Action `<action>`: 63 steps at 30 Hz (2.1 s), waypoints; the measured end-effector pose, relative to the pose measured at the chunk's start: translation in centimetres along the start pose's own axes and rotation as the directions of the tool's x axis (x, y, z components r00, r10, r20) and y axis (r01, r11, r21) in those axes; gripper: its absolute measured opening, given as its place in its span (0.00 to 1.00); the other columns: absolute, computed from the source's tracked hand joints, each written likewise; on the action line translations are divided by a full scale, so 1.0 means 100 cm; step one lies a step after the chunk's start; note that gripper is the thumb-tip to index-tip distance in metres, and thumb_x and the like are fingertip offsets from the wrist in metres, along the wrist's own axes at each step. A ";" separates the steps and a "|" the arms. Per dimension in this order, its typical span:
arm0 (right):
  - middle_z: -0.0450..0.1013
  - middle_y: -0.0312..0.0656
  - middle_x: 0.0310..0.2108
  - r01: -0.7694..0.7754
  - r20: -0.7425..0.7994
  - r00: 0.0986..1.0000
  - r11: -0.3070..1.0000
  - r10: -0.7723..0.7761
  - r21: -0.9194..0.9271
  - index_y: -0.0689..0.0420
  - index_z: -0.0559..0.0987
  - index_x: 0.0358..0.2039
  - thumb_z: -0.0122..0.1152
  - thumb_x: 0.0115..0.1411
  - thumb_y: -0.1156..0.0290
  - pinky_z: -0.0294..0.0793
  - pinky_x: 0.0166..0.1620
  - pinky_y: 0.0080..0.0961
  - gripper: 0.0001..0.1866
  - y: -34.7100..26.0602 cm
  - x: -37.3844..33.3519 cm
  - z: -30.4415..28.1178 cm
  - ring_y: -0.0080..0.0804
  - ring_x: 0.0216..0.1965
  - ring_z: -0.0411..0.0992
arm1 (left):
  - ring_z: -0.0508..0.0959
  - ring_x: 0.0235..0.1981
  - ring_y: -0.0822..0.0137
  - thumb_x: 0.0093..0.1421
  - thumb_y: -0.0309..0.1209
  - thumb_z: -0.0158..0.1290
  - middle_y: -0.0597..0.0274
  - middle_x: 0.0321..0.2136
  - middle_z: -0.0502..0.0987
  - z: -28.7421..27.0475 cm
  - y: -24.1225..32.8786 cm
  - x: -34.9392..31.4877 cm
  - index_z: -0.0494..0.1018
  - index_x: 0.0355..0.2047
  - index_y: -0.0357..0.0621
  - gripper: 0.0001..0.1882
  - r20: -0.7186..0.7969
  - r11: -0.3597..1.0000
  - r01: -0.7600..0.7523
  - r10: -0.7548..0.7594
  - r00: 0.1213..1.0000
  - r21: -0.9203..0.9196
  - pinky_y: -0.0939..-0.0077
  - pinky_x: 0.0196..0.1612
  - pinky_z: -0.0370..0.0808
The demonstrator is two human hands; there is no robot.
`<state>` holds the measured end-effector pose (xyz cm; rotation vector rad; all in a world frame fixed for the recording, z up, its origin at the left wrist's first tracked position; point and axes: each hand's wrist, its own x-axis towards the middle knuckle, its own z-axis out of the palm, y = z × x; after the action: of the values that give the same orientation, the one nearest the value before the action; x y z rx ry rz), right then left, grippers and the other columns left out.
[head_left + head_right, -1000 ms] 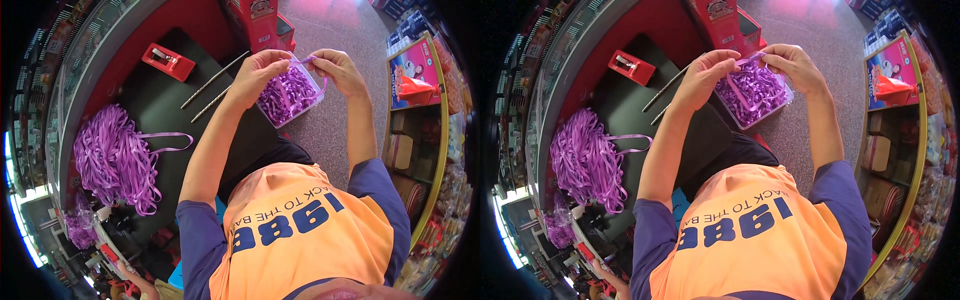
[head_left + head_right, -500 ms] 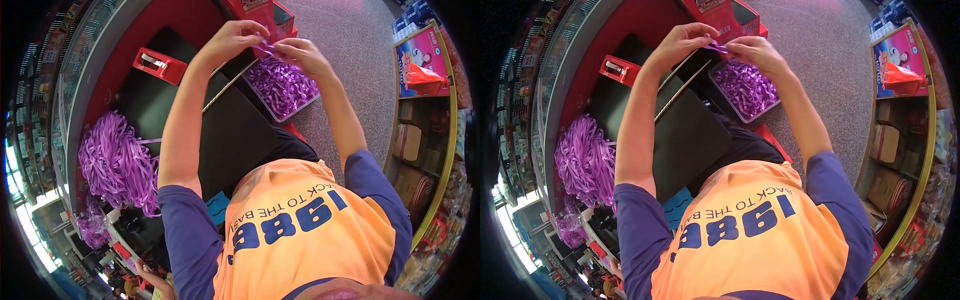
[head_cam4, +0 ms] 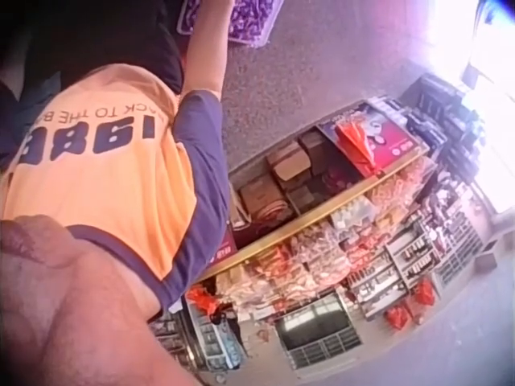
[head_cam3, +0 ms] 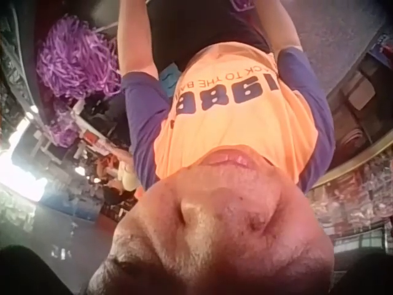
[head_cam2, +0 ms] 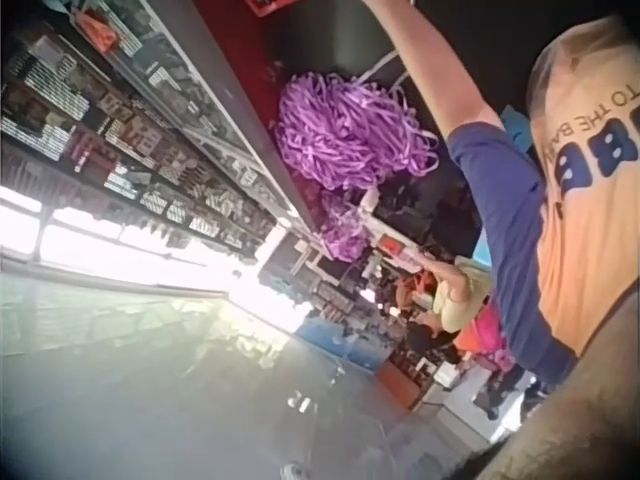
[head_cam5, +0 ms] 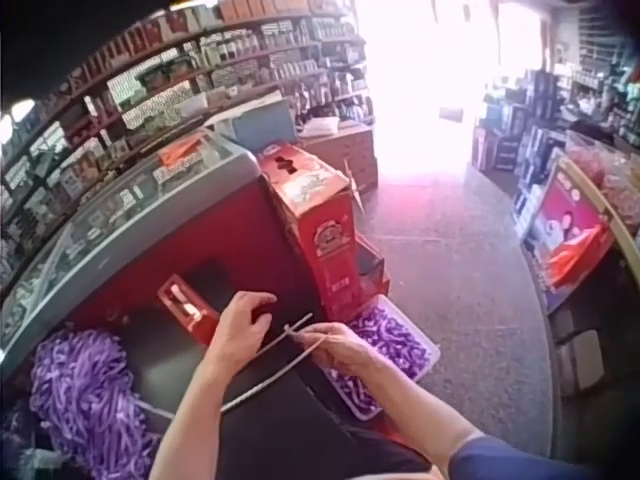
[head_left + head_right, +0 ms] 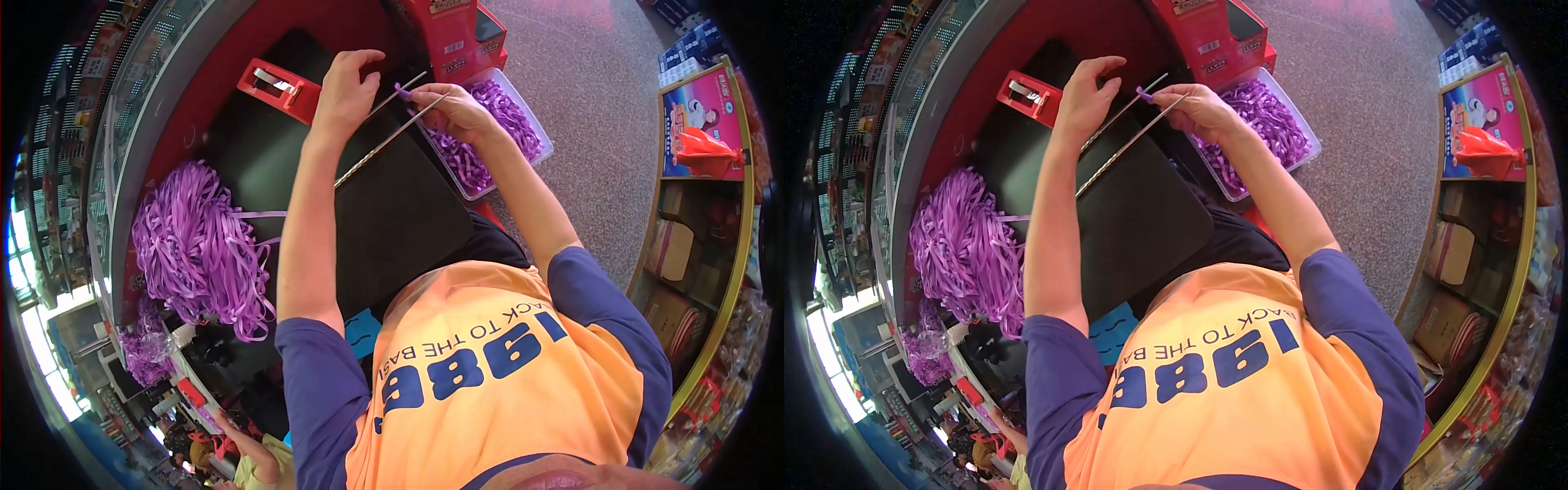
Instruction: Bundling and securing purple ribbons using a metal rod jig and twist ties.
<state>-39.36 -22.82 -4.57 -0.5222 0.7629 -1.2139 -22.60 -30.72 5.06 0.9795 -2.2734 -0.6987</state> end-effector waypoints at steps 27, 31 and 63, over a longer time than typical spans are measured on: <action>0.75 0.36 0.31 0.375 0.116 0.925 0.811 -0.363 -0.449 0.60 0.73 0.50 0.54 0.62 0.68 0.73 0.32 0.18 0.17 0.002 0.007 0.004 0.21 0.29 0.73 | 0.72 0.46 0.64 0.52 0.34 0.57 0.68 0.34 0.79 0.034 0.003 -0.037 0.81 0.28 0.46 0.07 -0.199 0.998 0.060 -0.056 0.978 0.015 0.68 0.53 0.62; 0.74 0.37 0.29 0.349 0.139 0.914 0.565 -0.381 -0.748 0.62 0.78 0.41 0.59 0.57 0.68 0.72 0.34 0.22 0.14 0.004 0.017 -0.008 0.22 0.29 0.72 | 0.71 0.46 0.64 0.52 0.34 0.57 0.69 0.34 0.79 0.035 0.003 -0.038 0.81 0.28 0.47 0.07 -0.209 0.998 0.060 -0.055 0.976 0.017 0.68 0.53 0.61; 0.73 0.38 0.25 0.255 -0.459 0.888 0.828 0.005 0.500 0.57 0.74 0.34 0.58 0.58 0.75 0.67 0.18 0.10 0.04 0.100 -0.032 -0.129 0.19 0.21 0.69 | 0.73 0.47 0.61 0.54 0.33 0.57 0.65 0.33 0.80 0.037 0.001 -0.039 0.81 0.30 0.45 0.07 -0.199 0.998 0.050 -0.042 0.979 0.039 0.68 0.53 0.65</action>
<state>-43.41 -16.38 -19.40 0.2028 0.7156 -1.6338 -22.84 -26.76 1.39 1.0755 -2.1057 -0.5462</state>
